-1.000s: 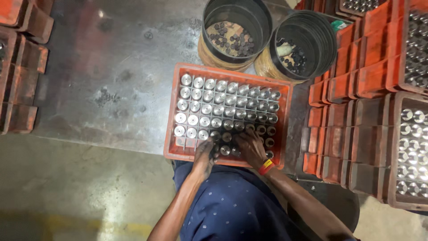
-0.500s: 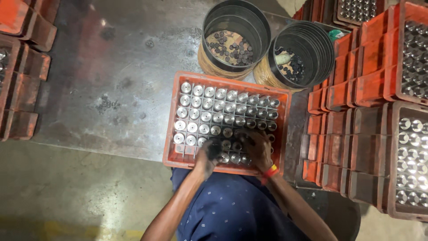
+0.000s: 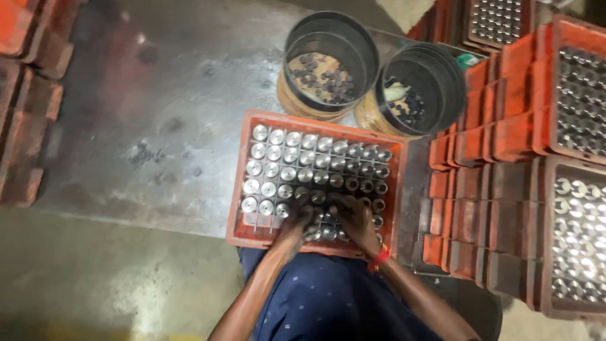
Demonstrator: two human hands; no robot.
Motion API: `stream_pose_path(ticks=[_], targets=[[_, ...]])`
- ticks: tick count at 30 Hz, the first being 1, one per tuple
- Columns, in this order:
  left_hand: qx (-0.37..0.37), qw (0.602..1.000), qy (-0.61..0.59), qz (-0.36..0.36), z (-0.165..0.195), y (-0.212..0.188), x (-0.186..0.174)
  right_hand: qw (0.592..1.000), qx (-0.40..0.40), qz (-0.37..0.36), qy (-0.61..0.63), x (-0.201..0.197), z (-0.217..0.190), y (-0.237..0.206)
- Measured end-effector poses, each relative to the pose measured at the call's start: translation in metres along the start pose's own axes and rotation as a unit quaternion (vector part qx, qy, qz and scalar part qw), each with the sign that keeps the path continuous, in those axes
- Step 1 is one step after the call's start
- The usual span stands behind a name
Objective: The person places small cylindrical metal parts into the compartments of an orange plastic crate. They then use a cloth to wipe the tops of the parts and finally use a metal rod to press down on them.
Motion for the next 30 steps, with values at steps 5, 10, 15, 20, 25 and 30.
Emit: stream_pose_path(ticks=[5, 10, 15, 20, 25, 30], targets=[[0.030, 0.996, 0.081, -0.002, -0.008, -0.005, 0.001, 0.965, 0.075, -0.058, 0.246, 0.021, 0.001, -0.006], [0.059, 0.996, -0.012, 0.059, -0.010, 0.000, -0.015, 0.966, -0.111, 0.168, -0.160, -0.016, 0.013, 0.032], [0.092, 0.994, -0.041, 0.047, -0.010, -0.001, -0.025, 0.918, -0.242, 0.070, -0.306, -0.016, 0.018, 0.060], [0.091, 0.994, -0.038, 0.043, -0.006, 0.007, -0.022, 0.890, -0.273, 0.044, -0.363, -0.014, 0.018, 0.076], [0.087, 0.995, 0.048, 0.021, 0.002, 0.006, -0.008, 0.955, -0.220, 0.087, -0.178, -0.022, 0.013, 0.047], [0.057, 0.990, 0.120, 0.051, -0.010, 0.003, -0.004, 0.995, -0.072, -0.043, 0.049, 0.018, 0.003, -0.002]])
Point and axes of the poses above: each hand's wrist, its own y-axis towards the middle knuckle, its own x-axis out of the palm, z = x × y, the point moved 1 cm from there along y, towards the middle knuckle, and after that the axes turned 12 degrees about -y, right-handed, at the moved point
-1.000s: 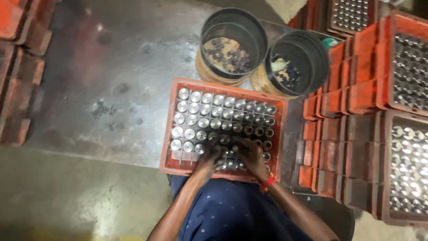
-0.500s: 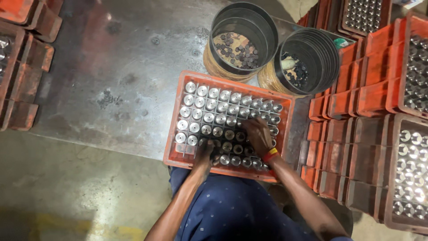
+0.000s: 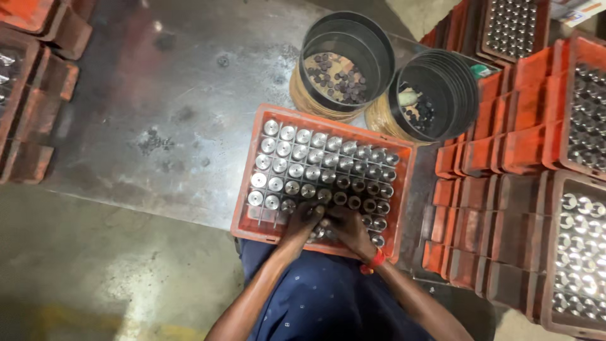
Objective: The person places small cylindrical metal parts into the compartments of an orange plastic crate. They then use a cloth to wipe the tops of the parts and finally use a metal rod to press down on them.
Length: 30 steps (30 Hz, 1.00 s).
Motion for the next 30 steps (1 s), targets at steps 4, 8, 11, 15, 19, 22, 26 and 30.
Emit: stream_pose_path(ticks=[4, 8, 11, 15, 19, 22, 26, 30], targets=[[-0.020, 0.964, -0.261, 0.037, -0.001, 0.003, -0.016, 0.994, 0.049, 0.088, 0.041, -0.019, 0.009, 0.019], [-0.021, 0.950, -0.312, 0.017, 0.005, -0.009, -0.032, 0.943, -0.103, 0.200, -0.244, -0.054, 0.020, 0.066], [0.002, 0.961, -0.276, -0.014, 0.009, -0.018, -0.034, 0.917, -0.145, 0.178, -0.325, -0.053, 0.028, 0.088], [0.046, 0.964, -0.259, -0.029, 0.013, -0.018, -0.034, 0.884, -0.138, 0.088, -0.439, -0.045, 0.035, 0.110], [0.020, 0.967, -0.254, -0.002, 0.011, -0.009, -0.031, 0.879, -0.212, 0.104, -0.413, -0.061, 0.031, 0.117], [0.048, 0.973, -0.220, -0.058, 0.010, -0.005, -0.025, 0.898, -0.197, 0.129, -0.372, -0.063, 0.018, 0.097], [0.014, 0.991, -0.132, -0.003, 0.005, -0.003, -0.014, 0.992, -0.030, 0.027, -0.117, -0.026, 0.004, 0.038], [-0.022, 0.998, -0.052, -0.028, -0.004, -0.012, -0.010, 0.992, -0.010, -0.041, 0.118, 0.014, -0.004, 0.004]])
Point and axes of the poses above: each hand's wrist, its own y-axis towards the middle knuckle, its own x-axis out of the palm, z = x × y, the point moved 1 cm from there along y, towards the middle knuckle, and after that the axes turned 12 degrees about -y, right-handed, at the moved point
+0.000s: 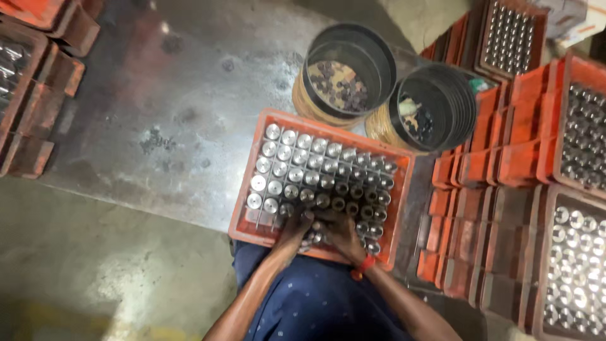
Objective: The person places small cylindrical metal parts into the compartments of an orange plastic crate. They then use a cloth to wipe the tops of the parts and finally use a metal rod to press down on them.
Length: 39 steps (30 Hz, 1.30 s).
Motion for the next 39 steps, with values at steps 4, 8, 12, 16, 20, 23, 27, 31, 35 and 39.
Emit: stream_pose_path(ticks=[4, 8, 12, 16, 20, 23, 27, 31, 35, 39], targets=[[0.004, 0.991, -0.132, 0.020, 0.003, -0.009, -0.009, 0.982, -0.010, 0.132, -0.132, -0.032, 0.003, 0.026], [0.011, 0.962, -0.270, 0.042, 0.018, -0.017, -0.014, 0.881, -0.205, 0.243, -0.352, -0.090, 0.008, 0.085], [0.065, 0.947, -0.308, 0.069, 0.020, -0.023, -0.017, 0.834, -0.146, 0.200, -0.493, -0.101, 0.022, 0.121], [0.069, 0.966, -0.246, 0.043, 0.009, -0.016, -0.029, 0.810, -0.139, 0.146, -0.551, -0.094, 0.019, 0.136], [0.103, 0.980, -0.169, 0.023, 0.011, 0.002, -0.035, 0.818, -0.081, 0.106, -0.559, -0.103, 0.009, 0.134], [0.104, 0.985, -0.139, -0.006, 0.017, 0.004, -0.025, 0.865, -0.165, 0.216, -0.421, -0.098, -0.005, 0.104], [0.058, 0.998, 0.000, -0.031, 0.010, -0.002, -0.012, 0.979, -0.054, -0.040, -0.191, -0.039, -0.008, 0.046], [-0.003, 0.992, -0.123, -0.043, -0.010, 0.009, -0.024, 0.987, -0.066, -0.072, -0.127, -0.012, -0.010, 0.027], [0.064, 0.962, -0.266, -0.001, -0.016, 0.019, -0.053, 0.987, -0.118, 0.109, 0.026, -0.045, -0.012, 0.072], [0.117, 0.967, -0.224, 0.025, -0.006, 0.008, -0.055, 0.867, -0.125, 0.204, -0.437, -0.072, -0.014, 0.124]])
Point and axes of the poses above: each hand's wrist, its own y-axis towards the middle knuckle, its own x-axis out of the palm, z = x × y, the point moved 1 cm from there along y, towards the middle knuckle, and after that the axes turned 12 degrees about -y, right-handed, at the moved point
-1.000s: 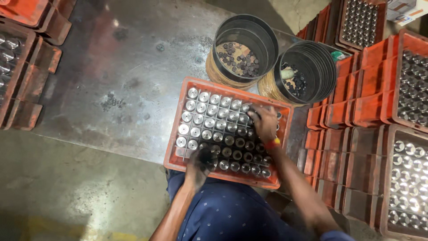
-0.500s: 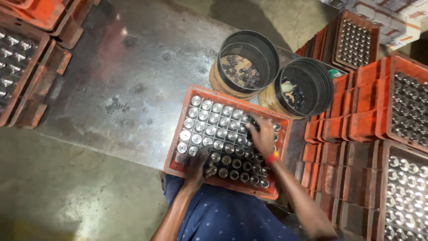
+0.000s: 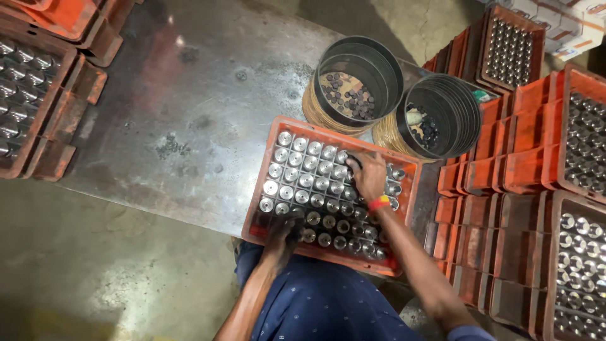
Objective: The person places small cylindrical metal parts into the compartments of an orange plastic crate. They then use a cloth to wipe the tops of the parts and finally use a metal rod to press down on them.
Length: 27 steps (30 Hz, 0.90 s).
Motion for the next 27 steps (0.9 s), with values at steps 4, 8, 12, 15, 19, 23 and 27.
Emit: stream_pose_path(ticks=[4, 8, 12, 15, 19, 23, 27], targets=[[-0.005, 1.000, -0.002, 0.012, 0.015, -0.007, 0.014, 0.993, -0.096, -0.015, -0.061, 0.010, -0.005, 0.023], [-0.003, 0.998, 0.021, 0.052, 0.018, -0.002, 0.016, 0.990, -0.110, -0.076, -0.053, 0.003, -0.007, 0.032], [0.065, 0.992, 0.108, 0.027, 0.009, 0.010, 0.017, 0.997, -0.072, -0.002, -0.027, -0.021, -0.019, 0.005], [0.043, 0.975, 0.211, -0.049, -0.001, 0.010, 0.022, 0.955, 0.158, -0.209, 0.138, -0.017, -0.048, -0.054], [-0.114, 0.962, 0.249, -0.002, -0.005, -0.006, 0.025, 0.903, 0.051, -0.280, 0.320, -0.001, -0.070, -0.116], [-0.079, 0.993, -0.038, -0.080, 0.017, -0.024, 0.032, 0.929, 0.140, -0.143, 0.312, 0.007, -0.038, -0.102], [-0.083, 0.977, -0.183, -0.070, 0.042, -0.038, 0.048, 0.999, 0.010, 0.008, 0.046, 0.002, -0.002, -0.054]])
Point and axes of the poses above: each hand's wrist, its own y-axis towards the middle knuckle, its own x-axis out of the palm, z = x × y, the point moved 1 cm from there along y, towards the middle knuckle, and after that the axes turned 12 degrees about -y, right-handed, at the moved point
